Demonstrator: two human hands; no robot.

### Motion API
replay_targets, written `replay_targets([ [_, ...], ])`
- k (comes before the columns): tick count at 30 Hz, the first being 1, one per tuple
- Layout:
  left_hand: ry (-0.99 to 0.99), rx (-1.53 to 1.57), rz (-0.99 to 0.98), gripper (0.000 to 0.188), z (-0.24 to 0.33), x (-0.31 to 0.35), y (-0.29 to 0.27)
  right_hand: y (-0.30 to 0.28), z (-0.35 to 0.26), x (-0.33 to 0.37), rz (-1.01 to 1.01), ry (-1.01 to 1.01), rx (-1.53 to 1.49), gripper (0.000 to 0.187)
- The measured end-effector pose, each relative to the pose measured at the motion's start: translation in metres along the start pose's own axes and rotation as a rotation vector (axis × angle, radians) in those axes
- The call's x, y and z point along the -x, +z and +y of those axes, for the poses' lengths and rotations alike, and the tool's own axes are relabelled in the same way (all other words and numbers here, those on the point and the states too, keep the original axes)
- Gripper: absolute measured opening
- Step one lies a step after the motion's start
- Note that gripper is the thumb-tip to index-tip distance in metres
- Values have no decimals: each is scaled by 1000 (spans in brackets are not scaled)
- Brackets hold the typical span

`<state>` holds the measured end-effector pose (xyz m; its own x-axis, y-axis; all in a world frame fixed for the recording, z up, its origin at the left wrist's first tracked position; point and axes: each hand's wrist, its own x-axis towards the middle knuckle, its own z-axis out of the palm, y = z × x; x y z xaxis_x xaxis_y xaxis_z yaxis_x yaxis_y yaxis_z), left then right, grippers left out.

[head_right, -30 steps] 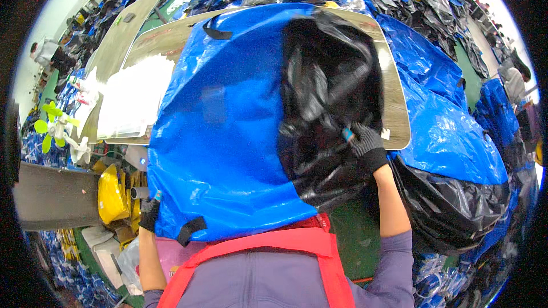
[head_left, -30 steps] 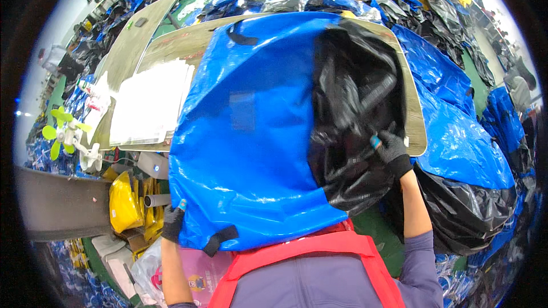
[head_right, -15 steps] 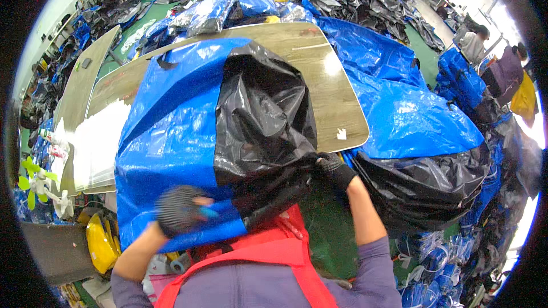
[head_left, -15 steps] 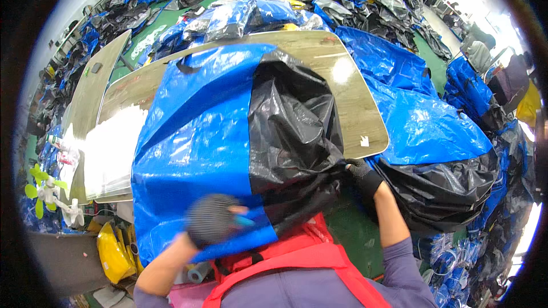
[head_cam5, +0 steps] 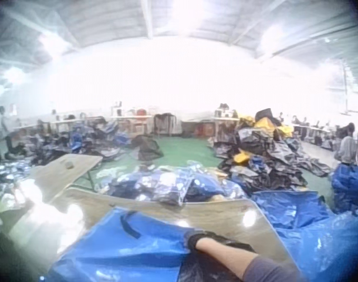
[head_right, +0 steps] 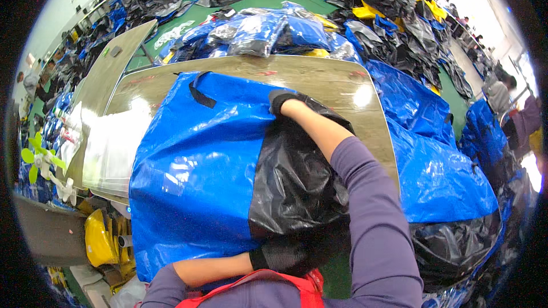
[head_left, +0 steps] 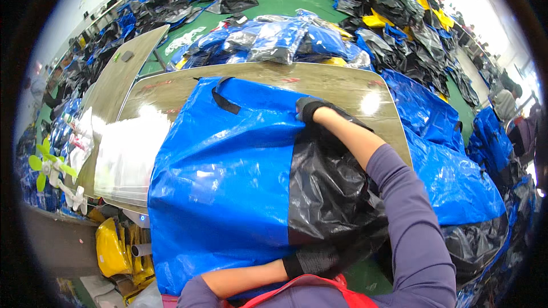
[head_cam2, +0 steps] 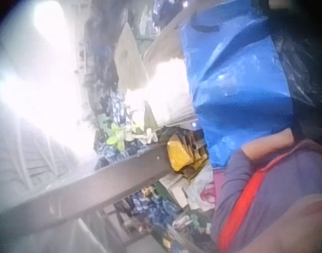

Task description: The person folds a blue and black tarp on a table, then places it into a clear plastic bag. The person repeats this process with another tarp.

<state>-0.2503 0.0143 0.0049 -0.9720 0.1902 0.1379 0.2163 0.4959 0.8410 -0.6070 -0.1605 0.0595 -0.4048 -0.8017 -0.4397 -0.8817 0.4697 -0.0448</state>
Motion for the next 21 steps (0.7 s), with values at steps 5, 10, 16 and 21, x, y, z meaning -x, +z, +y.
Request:
replay_targets([
  [5,233,177,-265,36,8,-4,29,-8,6,-73,728,70,-61,25],
  [10,254,136,-627,36,25,-49,-7,-63,-25,-9,728,118,-362,32],
  [16,43,-313,245,47,-58,-14,-168,2,-66,194,412,-359,-444,54],
  [21,-218,-894,108,63,-126,-19,-201,60,62,232,739,-66,-276,39],
])
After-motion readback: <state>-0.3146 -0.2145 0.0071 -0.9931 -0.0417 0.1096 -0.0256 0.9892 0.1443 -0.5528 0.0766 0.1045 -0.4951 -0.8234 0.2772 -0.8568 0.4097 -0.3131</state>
